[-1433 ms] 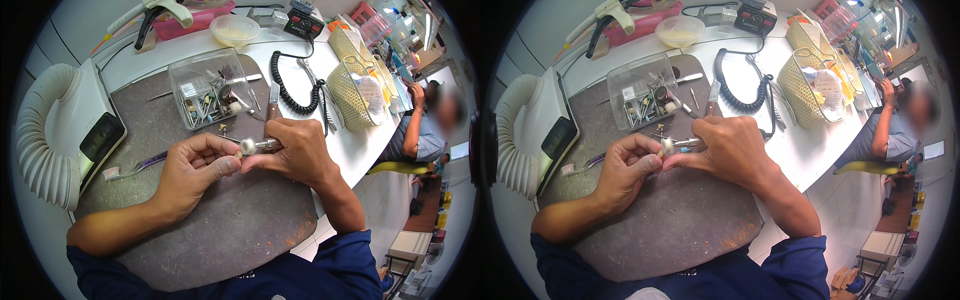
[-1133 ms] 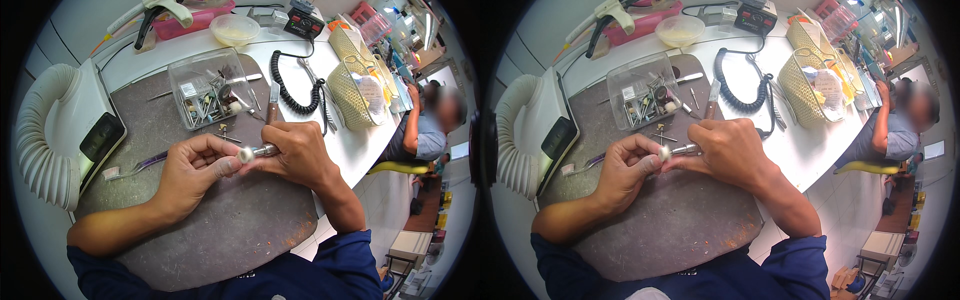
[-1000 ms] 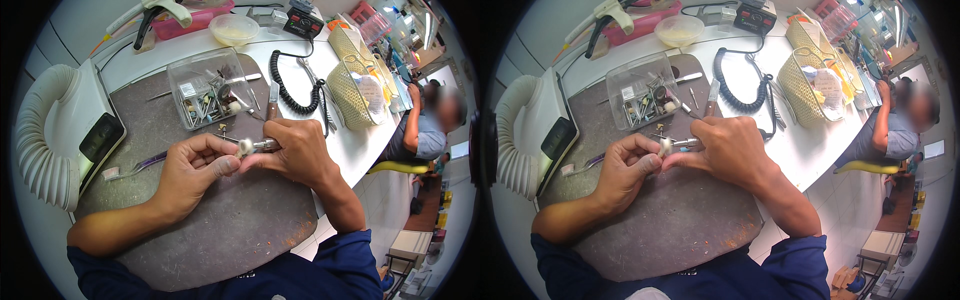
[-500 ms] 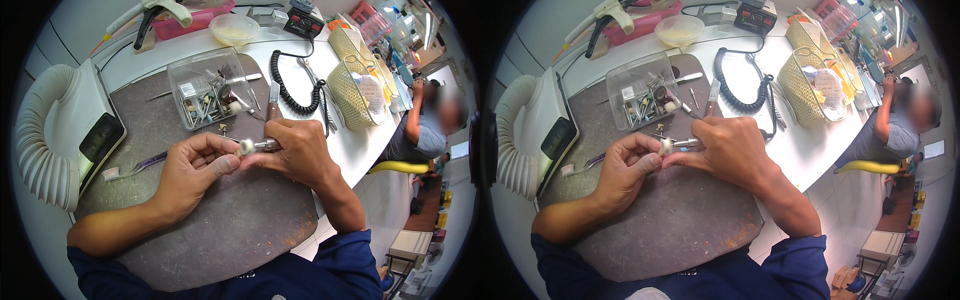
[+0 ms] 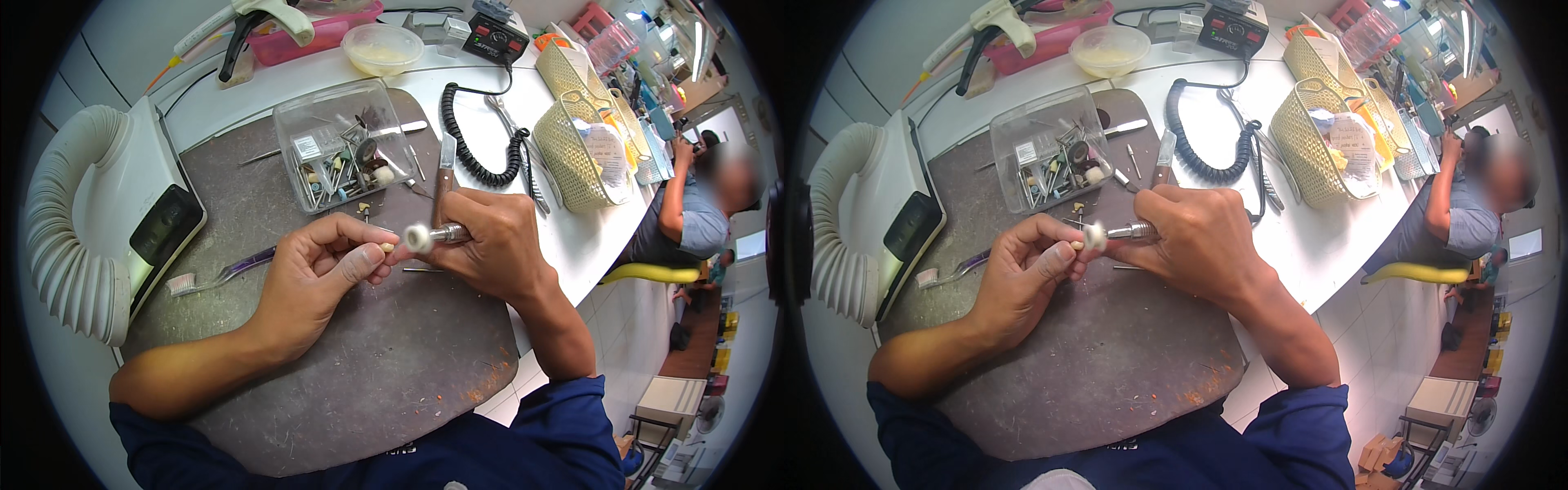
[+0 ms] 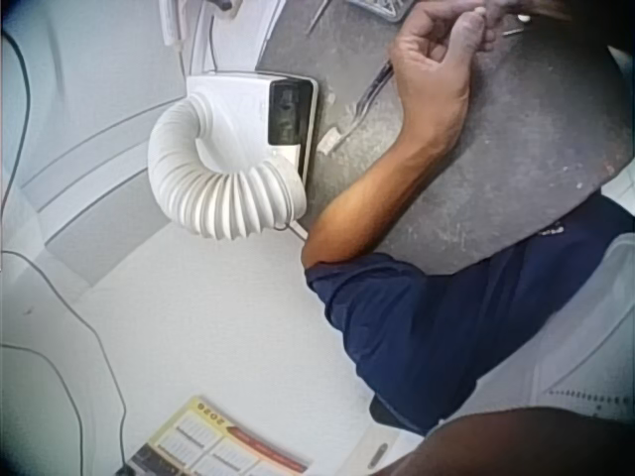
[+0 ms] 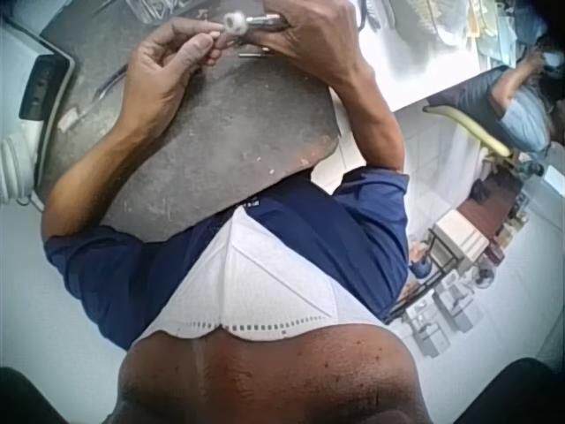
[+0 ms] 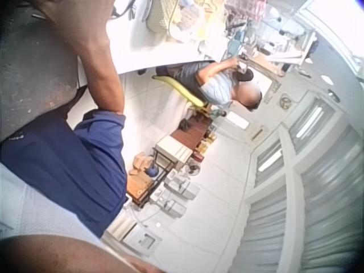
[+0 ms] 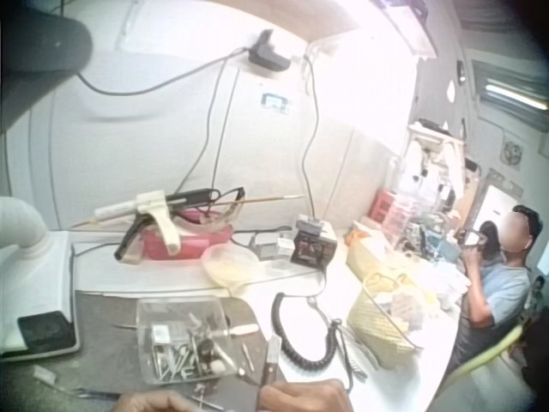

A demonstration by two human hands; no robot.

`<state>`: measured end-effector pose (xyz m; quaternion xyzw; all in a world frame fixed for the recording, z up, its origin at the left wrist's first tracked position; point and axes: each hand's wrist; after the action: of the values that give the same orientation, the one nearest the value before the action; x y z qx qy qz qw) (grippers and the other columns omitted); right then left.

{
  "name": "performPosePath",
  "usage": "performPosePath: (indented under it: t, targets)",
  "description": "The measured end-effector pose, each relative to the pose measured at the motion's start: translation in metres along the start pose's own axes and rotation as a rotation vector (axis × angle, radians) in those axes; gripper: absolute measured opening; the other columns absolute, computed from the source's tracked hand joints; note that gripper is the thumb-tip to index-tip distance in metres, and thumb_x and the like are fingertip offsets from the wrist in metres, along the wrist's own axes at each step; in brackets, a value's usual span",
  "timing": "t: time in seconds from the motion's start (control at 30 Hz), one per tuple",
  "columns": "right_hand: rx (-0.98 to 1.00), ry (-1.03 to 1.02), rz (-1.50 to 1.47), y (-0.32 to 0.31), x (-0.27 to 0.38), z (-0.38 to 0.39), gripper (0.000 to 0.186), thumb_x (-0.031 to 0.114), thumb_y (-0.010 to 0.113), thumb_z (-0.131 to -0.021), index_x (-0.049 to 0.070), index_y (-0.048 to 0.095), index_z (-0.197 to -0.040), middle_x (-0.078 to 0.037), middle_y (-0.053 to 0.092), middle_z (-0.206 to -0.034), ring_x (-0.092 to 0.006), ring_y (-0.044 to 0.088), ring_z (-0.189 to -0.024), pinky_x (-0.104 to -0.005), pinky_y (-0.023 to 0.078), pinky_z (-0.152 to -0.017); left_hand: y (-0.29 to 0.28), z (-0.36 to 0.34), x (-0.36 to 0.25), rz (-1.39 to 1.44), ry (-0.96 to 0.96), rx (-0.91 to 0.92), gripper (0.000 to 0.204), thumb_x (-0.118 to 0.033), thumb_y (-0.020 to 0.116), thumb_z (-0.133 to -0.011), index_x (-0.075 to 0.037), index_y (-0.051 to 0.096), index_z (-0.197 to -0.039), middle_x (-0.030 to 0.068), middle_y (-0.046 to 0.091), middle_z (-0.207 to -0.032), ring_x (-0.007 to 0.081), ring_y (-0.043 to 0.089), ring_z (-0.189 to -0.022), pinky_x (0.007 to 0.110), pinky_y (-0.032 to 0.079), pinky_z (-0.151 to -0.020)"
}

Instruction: The person uses a rotary grinding tool to shape and smooth a small, white, tooth-shaped object held in their left hand. They rotate the object to grind different surfaces and occasionally use a metal file to refine the edges. The person works at a cluttered workbench in a workshop setting.

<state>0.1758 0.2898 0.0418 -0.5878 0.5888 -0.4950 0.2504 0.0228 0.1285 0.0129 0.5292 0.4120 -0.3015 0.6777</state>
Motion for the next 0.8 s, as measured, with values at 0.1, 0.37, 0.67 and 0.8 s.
performPosePath:
  t: [0.1, 0.37, 0.67, 0.8]
  targets:
    - [-0.001, -0.022, 0.005, 0.0018, -0.0004, 0.0003, 0.041, 0.038, 0.082, -0.071, 0.007, 0.055, -0.066, -0.004, 0.056, -0.059, -0.0228, 0.060, -0.050, -0.0365, 0.043, -0.044, 0.0004, -0.0005, 0.0019, -0.017, 0.020, -0.005, 0.017, -0.007, 0.063, -0.094, 0.000, 0.064, -0.110, 0.0061, 0.066, -0.097, 0.0077, 0.059, -0.086, 0.022, 0.049, -0.081]
    - [0.014, -0.033, 0.001, 0.0014, 0.0024, 0.0017, 0.040, 0.034, 0.083, -0.069, 0.007, 0.054, -0.066, -0.005, 0.056, -0.060, -0.0240, 0.060, -0.051, -0.0368, 0.044, -0.045, 0.0003, 0.0014, 0.0003, -0.025, 0.018, 0.010, 0.016, -0.007, 0.064, -0.093, -0.001, 0.061, -0.107, 0.0079, 0.064, -0.103, 0.0115, 0.060, -0.089, 0.027, 0.050, -0.080]
    - [-0.005, -0.018, -0.024, 0.0020, 0.0028, 0.0011, 0.039, 0.033, 0.083, -0.069, 0.007, 0.054, -0.065, -0.005, 0.056, -0.060, -0.0241, 0.060, -0.051, -0.0373, 0.043, -0.045, 0.0036, 0.0033, -0.0010, -0.102, 0.029, -0.015, 0.014, -0.005, 0.062, -0.093, -0.001, 0.061, -0.107, 0.0088, 0.065, -0.102, 0.0129, 0.061, -0.089, 0.029, 0.051, -0.080]
    - [-0.011, -0.016, -0.021, 0.0013, 0.0028, -0.0001, 0.041, 0.036, 0.083, -0.069, 0.007, 0.054, -0.065, -0.006, 0.057, -0.059, -0.0235, 0.060, -0.050, -0.0368, 0.043, -0.044, 0.0014, 0.0016, 0.0004, -0.039, 0.023, -0.015, 0.014, -0.005, 0.063, -0.093, -0.001, 0.060, -0.107, 0.0086, 0.066, -0.101, 0.0119, 0.061, -0.090, 0.027, 0.051, -0.081]
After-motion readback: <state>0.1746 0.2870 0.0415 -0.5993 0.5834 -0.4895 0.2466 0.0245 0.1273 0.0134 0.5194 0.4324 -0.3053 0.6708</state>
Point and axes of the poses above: each hand's wrist, its own z-axis away from the middle knuckle, its own y-axis out of the palm, x = y × z
